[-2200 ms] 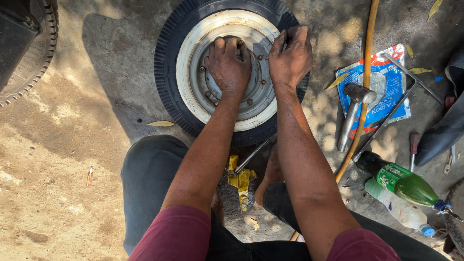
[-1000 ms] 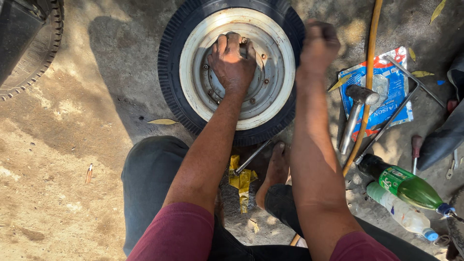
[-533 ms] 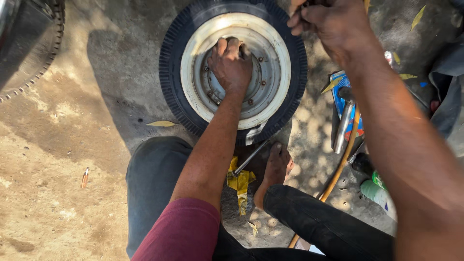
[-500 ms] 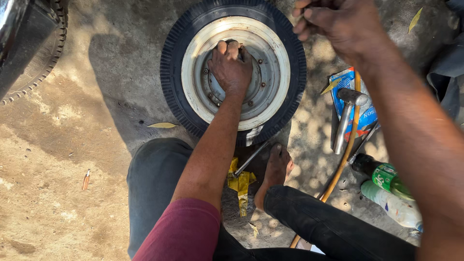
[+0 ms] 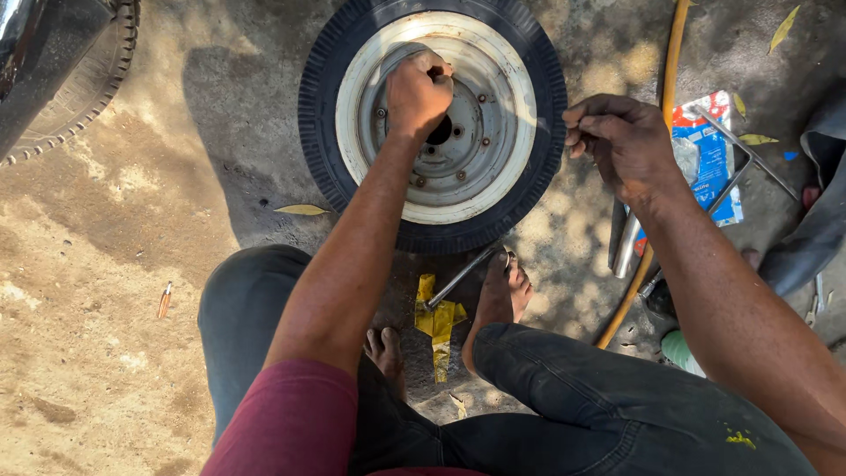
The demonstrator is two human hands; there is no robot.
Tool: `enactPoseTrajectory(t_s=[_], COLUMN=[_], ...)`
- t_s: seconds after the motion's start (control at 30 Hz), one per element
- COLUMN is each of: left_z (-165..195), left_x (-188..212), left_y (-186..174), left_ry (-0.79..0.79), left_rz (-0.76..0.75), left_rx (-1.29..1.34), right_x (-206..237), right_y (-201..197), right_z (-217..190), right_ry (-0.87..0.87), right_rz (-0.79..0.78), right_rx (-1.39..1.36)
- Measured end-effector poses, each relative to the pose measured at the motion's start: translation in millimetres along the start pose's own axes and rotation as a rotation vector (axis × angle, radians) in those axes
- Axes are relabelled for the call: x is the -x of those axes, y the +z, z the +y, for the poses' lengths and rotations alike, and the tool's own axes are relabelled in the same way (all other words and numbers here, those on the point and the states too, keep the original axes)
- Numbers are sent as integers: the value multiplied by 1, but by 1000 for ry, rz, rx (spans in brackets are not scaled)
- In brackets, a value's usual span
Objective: The person sits on the ground with a small tire and wheel rim on their lap. They first work on the hub area by hand, then use a long metal rod to pry and work around the tire bead, repositioning the wheel repeatedly as they separate the tire from the rim.
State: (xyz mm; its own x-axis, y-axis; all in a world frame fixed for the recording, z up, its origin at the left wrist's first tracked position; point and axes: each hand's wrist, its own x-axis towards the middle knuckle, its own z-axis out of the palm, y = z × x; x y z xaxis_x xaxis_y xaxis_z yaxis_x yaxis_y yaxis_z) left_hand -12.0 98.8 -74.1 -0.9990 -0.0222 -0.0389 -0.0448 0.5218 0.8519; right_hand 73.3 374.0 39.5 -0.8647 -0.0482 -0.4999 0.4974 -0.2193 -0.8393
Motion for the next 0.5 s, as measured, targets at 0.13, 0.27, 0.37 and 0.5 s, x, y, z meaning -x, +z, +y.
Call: enactPoseTrajectory(t_s=[0.13,0.27,0.37,0.5], left_z=[-4,5,14,12], left_x=[-13,-12,-7,-4], left_y=[-11,-19,-28,-35], left_ry=[-158,-237,-354,-423], left_rz=[-251,-330,-309,-300], left_rx=[596,941,961,788], right_x=[-31,-51,-59,-71], right_y=[1,19,30,45], right_z=[-1,-2,12,33], right_ry=[-52,-19,24,-461], right_rz=[-67,-109,-101,-93], right_rx=[-35,40,147,771])
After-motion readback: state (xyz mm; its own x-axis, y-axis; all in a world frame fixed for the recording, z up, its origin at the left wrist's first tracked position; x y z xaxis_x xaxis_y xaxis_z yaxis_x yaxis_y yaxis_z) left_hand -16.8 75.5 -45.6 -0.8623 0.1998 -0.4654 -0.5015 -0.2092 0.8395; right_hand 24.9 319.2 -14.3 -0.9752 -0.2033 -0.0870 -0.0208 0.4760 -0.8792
